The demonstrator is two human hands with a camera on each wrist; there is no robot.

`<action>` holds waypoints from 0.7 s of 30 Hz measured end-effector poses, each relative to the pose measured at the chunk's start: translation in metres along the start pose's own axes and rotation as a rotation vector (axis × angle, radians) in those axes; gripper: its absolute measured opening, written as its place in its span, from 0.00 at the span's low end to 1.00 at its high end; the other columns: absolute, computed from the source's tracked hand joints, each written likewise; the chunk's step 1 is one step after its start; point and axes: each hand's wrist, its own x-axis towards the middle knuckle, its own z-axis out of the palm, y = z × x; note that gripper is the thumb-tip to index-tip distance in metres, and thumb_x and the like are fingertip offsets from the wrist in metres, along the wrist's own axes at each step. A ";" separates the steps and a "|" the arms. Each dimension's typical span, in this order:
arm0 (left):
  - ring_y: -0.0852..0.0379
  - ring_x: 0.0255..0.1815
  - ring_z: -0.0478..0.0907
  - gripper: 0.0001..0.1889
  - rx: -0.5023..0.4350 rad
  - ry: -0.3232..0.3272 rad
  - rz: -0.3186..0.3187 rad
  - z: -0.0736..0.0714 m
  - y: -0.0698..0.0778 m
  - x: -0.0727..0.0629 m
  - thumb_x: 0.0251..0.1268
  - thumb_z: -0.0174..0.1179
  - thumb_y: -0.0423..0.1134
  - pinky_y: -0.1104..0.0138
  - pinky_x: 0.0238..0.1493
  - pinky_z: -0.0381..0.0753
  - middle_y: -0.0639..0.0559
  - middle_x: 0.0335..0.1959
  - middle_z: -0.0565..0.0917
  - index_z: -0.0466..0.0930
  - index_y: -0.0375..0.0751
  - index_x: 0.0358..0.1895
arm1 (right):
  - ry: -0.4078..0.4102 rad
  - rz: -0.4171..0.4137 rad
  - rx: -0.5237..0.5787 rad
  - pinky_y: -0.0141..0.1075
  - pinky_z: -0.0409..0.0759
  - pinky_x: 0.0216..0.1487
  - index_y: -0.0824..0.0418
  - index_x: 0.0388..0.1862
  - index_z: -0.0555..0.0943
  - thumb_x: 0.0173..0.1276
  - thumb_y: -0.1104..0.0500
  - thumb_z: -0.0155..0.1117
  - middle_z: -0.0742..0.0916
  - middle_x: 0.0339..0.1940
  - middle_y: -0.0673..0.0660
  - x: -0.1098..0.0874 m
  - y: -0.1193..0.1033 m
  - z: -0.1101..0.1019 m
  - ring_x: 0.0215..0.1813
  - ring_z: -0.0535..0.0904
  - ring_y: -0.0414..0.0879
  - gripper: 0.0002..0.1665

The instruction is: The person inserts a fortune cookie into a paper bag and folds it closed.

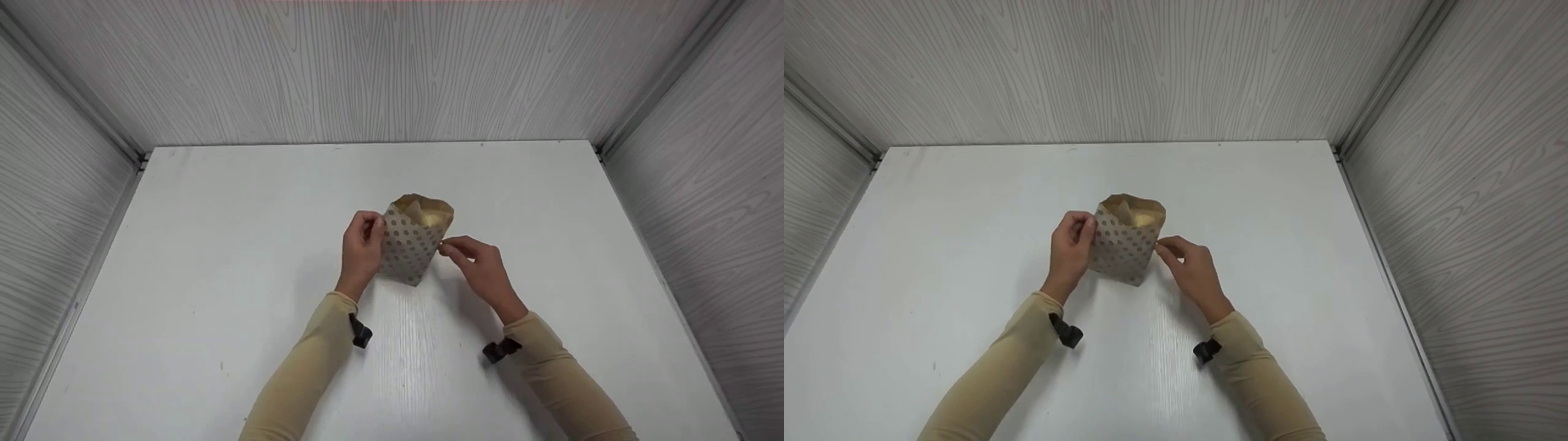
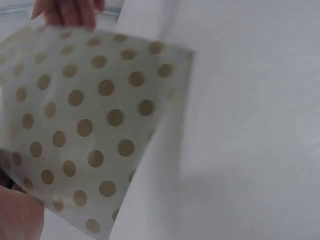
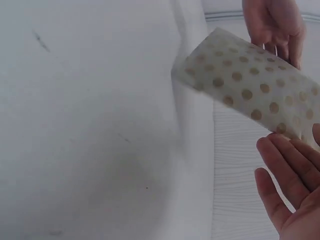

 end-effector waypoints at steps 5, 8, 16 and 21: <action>0.53 0.45 0.74 0.07 -0.104 0.069 0.097 0.012 -0.007 -0.015 0.77 0.47 0.30 0.64 0.48 0.76 0.44 0.43 0.76 0.71 0.28 0.47 | 0.044 -0.030 0.002 0.44 0.79 0.51 0.56 0.54 0.84 0.70 0.51 0.64 0.87 0.43 0.48 0.007 -0.005 -0.004 0.48 0.82 0.44 0.17; 0.52 0.49 0.74 0.06 -0.137 0.045 0.109 0.015 -0.007 -0.021 0.77 0.45 0.27 0.63 0.53 0.75 0.44 0.46 0.75 0.69 0.27 0.48 | 0.038 -0.054 0.008 0.44 0.77 0.52 0.56 0.56 0.82 0.70 0.53 0.65 0.85 0.47 0.49 0.010 -0.005 -0.005 0.51 0.80 0.45 0.17; 0.52 0.59 0.72 0.06 -0.148 -0.116 0.118 0.015 0.017 -0.036 0.77 0.42 0.25 0.61 0.60 0.72 0.42 0.51 0.73 0.67 0.28 0.49 | -0.016 0.025 0.103 0.48 0.72 0.62 0.68 0.62 0.76 0.73 0.60 0.62 0.82 0.57 0.61 0.010 -0.026 -0.007 0.60 0.76 0.53 0.22; 0.52 0.62 0.70 0.07 -0.143 -0.187 0.077 0.011 0.018 -0.039 0.78 0.43 0.28 0.60 0.62 0.70 0.42 0.52 0.73 0.65 0.29 0.52 | 0.026 0.020 0.071 0.48 0.76 0.56 0.68 0.48 0.83 0.71 0.62 0.64 0.86 0.44 0.58 0.004 -0.040 -0.008 0.52 0.80 0.53 0.11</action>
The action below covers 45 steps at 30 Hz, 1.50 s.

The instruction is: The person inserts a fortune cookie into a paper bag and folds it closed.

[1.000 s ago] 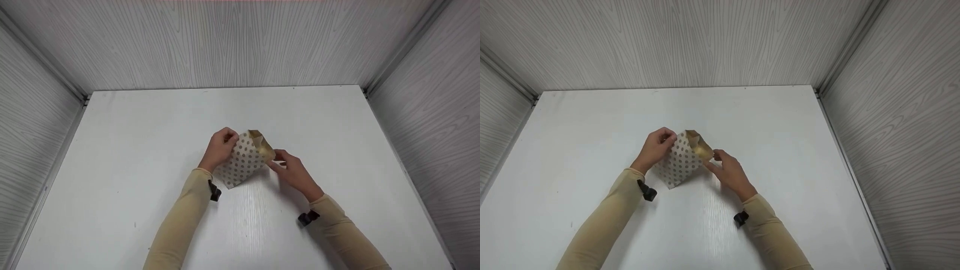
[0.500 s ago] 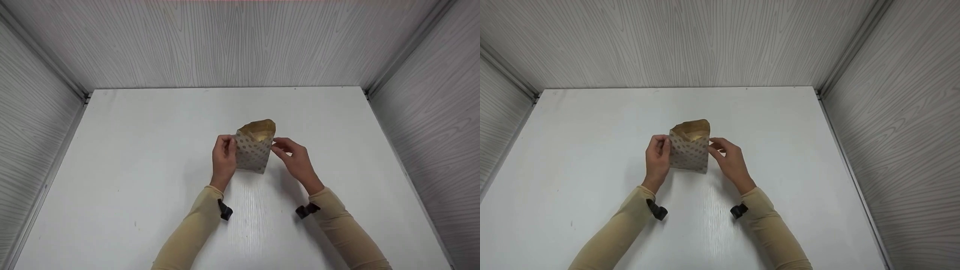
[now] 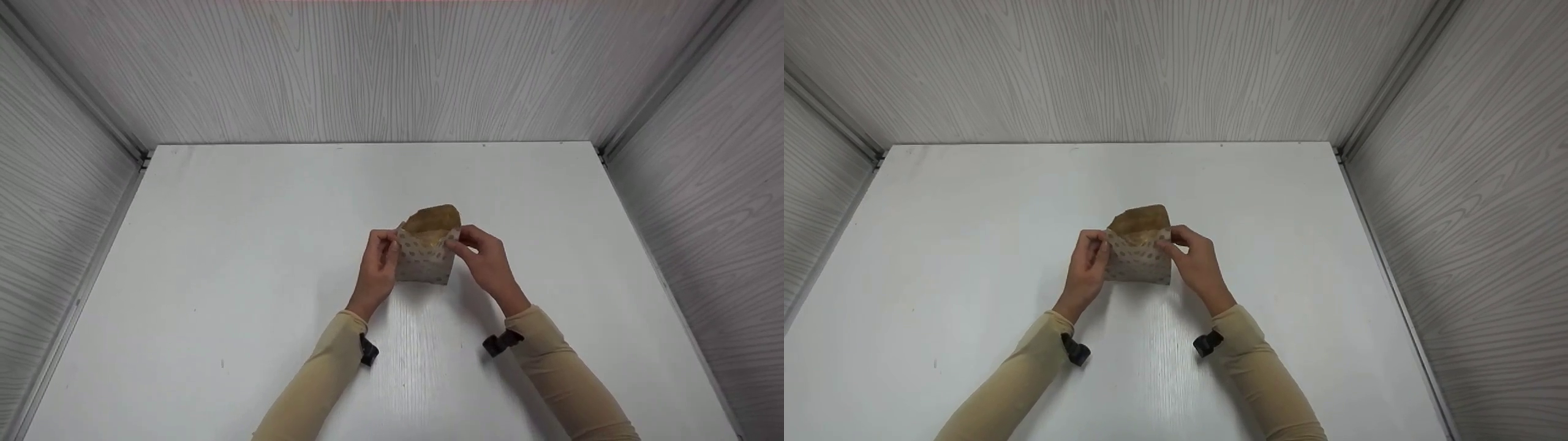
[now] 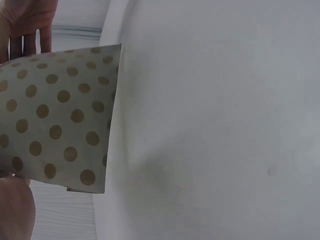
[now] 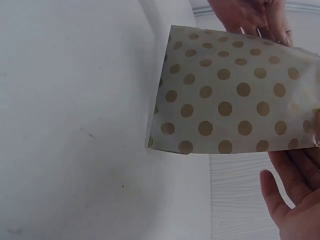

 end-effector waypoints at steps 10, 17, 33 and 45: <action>0.52 0.61 0.74 0.18 0.174 -0.056 0.033 0.001 0.007 0.003 0.77 0.50 0.34 0.59 0.64 0.71 0.40 0.58 0.77 0.71 0.30 0.63 | -0.065 -0.064 0.011 0.50 0.73 0.62 0.70 0.59 0.77 0.68 0.63 0.66 0.83 0.53 0.62 -0.004 0.003 -0.004 0.58 0.78 0.54 0.23; 0.55 0.49 0.78 0.10 0.145 -0.060 0.103 -0.001 0.007 0.006 0.74 0.53 0.30 0.60 0.54 0.77 0.44 0.45 0.82 0.81 0.30 0.50 | -0.119 -0.041 -0.008 0.49 0.74 0.59 0.70 0.57 0.79 0.71 0.61 0.63 0.85 0.50 0.61 -0.006 0.000 -0.004 0.56 0.80 0.55 0.19; 0.51 0.28 0.70 0.09 0.037 0.002 -0.053 -0.001 0.012 0.007 0.74 0.53 0.30 0.69 0.30 0.72 0.39 0.30 0.79 0.82 0.28 0.44 | -0.081 -0.030 0.070 0.37 0.78 0.46 0.71 0.44 0.82 0.73 0.62 0.60 0.85 0.38 0.57 -0.009 -0.005 -0.008 0.43 0.81 0.47 0.11; 0.56 0.33 0.76 0.11 0.041 -0.086 -0.048 0.001 0.014 0.006 0.74 0.54 0.33 0.68 0.35 0.76 0.45 0.33 0.83 0.81 0.30 0.51 | -0.058 -0.010 0.149 0.34 0.78 0.34 0.70 0.43 0.83 0.73 0.62 0.61 0.85 0.30 0.56 -0.009 -0.003 0.001 0.31 0.78 0.45 0.11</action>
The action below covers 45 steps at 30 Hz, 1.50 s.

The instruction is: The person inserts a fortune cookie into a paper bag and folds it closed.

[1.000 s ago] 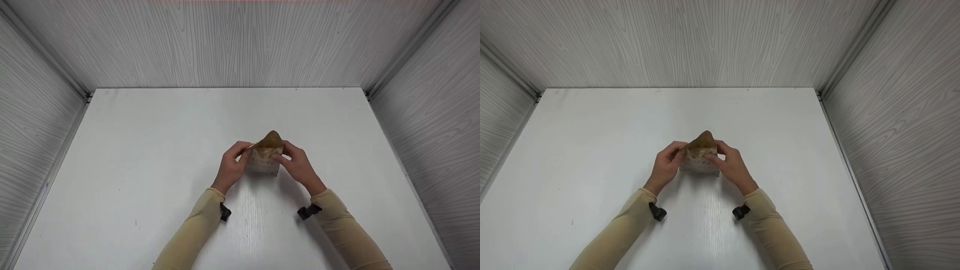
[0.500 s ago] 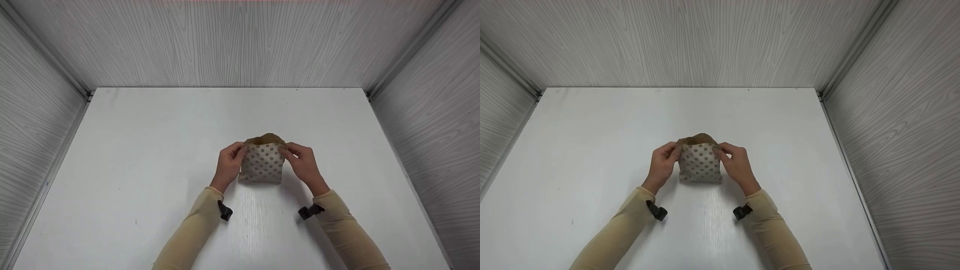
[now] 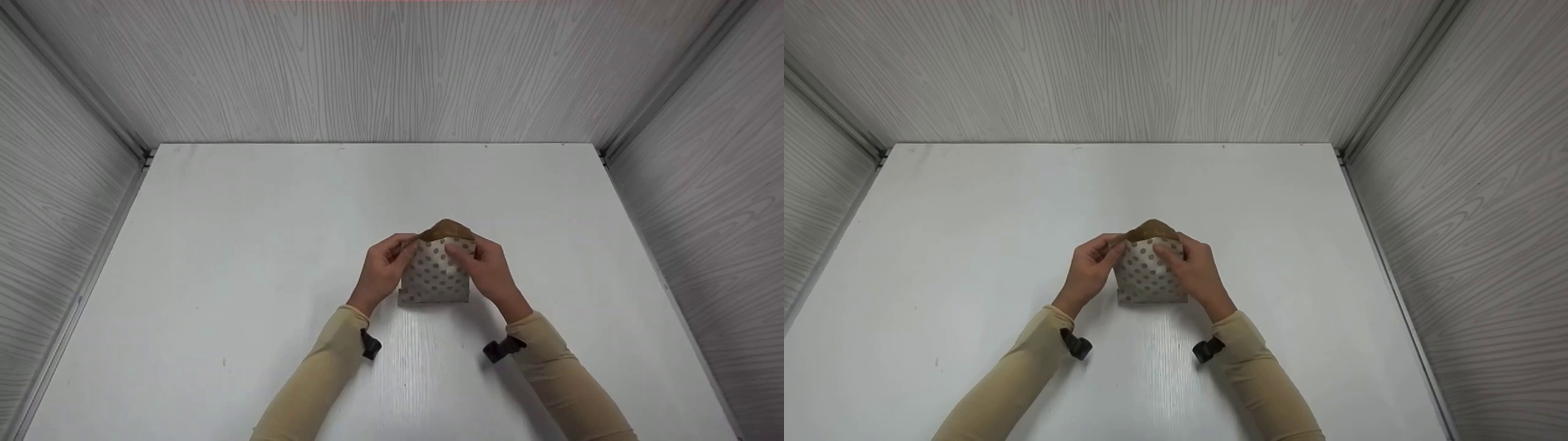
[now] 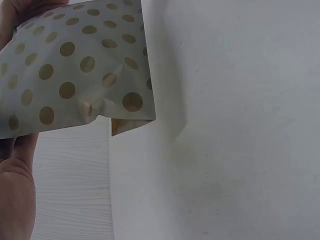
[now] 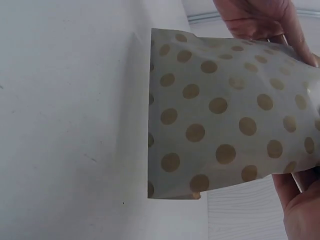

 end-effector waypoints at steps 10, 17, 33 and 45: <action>0.55 0.19 0.66 0.09 -0.002 0.015 0.014 -0.007 0.009 0.001 0.73 0.54 0.29 0.71 0.23 0.67 0.37 0.20 0.76 0.82 0.25 0.40 | 0.027 0.029 0.061 0.33 0.74 0.32 0.72 0.22 0.78 0.74 0.65 0.58 0.81 0.21 0.56 0.001 0.002 -0.005 0.27 0.75 0.42 0.19; 0.56 0.21 0.69 0.09 -0.012 -0.015 0.000 -0.010 0.015 0.000 0.73 0.54 0.28 0.71 0.25 0.69 0.42 0.25 0.82 0.83 0.24 0.41 | -0.021 0.046 0.153 0.34 0.77 0.35 0.77 0.24 0.75 0.75 0.65 0.56 0.81 0.24 0.54 0.001 0.024 -0.009 0.30 0.77 0.43 0.19; 0.54 0.34 0.80 0.11 -0.134 -0.029 0.012 -0.020 -0.015 -0.002 0.71 0.58 0.33 0.66 0.35 0.78 0.45 0.39 0.85 0.84 0.32 0.50 | -0.099 -0.060 0.263 0.44 0.83 0.45 0.69 0.55 0.83 0.73 0.65 0.58 0.87 0.45 0.64 -0.005 0.035 -0.018 0.44 0.84 0.53 0.15; 0.52 0.35 0.79 0.10 -0.299 -0.044 0.026 -0.018 -0.017 -0.002 0.67 0.49 0.24 0.66 0.34 0.79 0.40 0.40 0.82 0.83 0.28 0.39 | -0.127 -0.096 0.303 0.43 0.83 0.43 0.70 0.49 0.85 0.66 0.77 0.47 0.87 0.48 0.63 -0.003 0.037 -0.020 0.41 0.84 0.51 0.21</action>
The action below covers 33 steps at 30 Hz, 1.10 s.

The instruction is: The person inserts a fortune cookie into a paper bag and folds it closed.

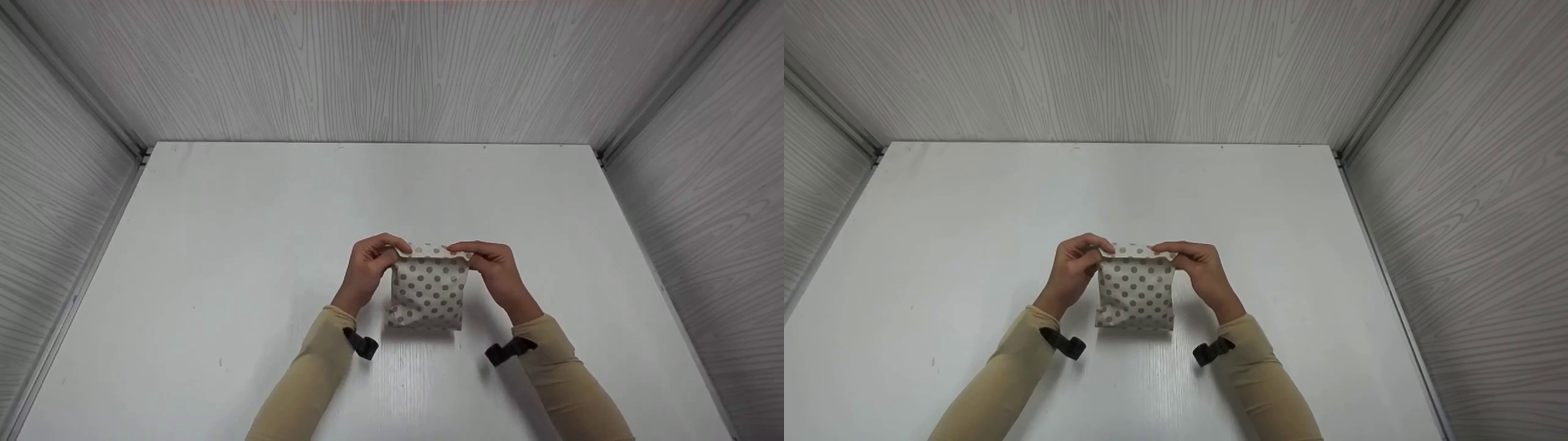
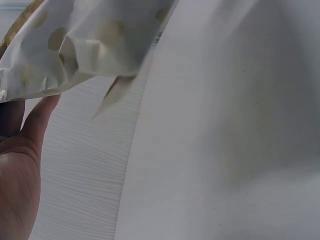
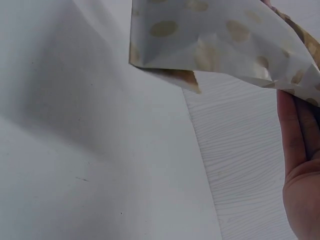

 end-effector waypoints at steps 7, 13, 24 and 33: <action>0.53 0.34 0.78 0.12 0.021 -0.031 -0.021 0.003 -0.002 0.000 0.71 0.51 0.33 0.65 0.34 0.80 0.39 0.38 0.82 0.82 0.29 0.39 | -0.009 0.027 0.092 0.39 0.81 0.41 0.69 0.44 0.86 0.67 0.75 0.45 0.86 0.46 0.61 -0.002 0.004 -0.004 0.46 0.81 0.50 0.20; 0.55 0.29 0.78 0.08 0.152 0.017 -0.072 0.006 -0.002 0.002 0.69 0.62 0.36 0.65 0.36 0.78 0.44 0.26 0.84 0.84 0.33 0.40 | -0.030 0.005 0.095 0.42 0.77 0.44 0.74 0.42 0.84 0.71 0.62 0.47 0.87 0.45 0.62 0.000 0.002 -0.005 0.49 0.80 0.54 0.20; 0.51 0.37 0.84 0.10 0.152 -0.008 -0.068 0.013 0.016 -0.001 0.67 0.60 0.26 0.65 0.37 0.81 0.40 0.43 0.86 0.80 0.27 0.50 | 0.058 0.124 -0.033 0.36 0.81 0.42 0.72 0.50 0.74 0.67 0.68 0.65 0.88 0.38 0.62 0.006 -0.002 0.004 0.41 0.84 0.49 0.15; 0.54 0.35 0.84 0.06 0.327 0.094 -0.105 0.018 0.028 0.000 0.66 0.62 0.29 0.65 0.43 0.81 0.40 0.29 0.87 0.84 0.28 0.42 | 0.062 0.100 -0.149 0.37 0.81 0.41 0.72 0.42 0.83 0.69 0.66 0.64 0.88 0.35 0.64 0.008 -0.005 0.005 0.37 0.84 0.50 0.08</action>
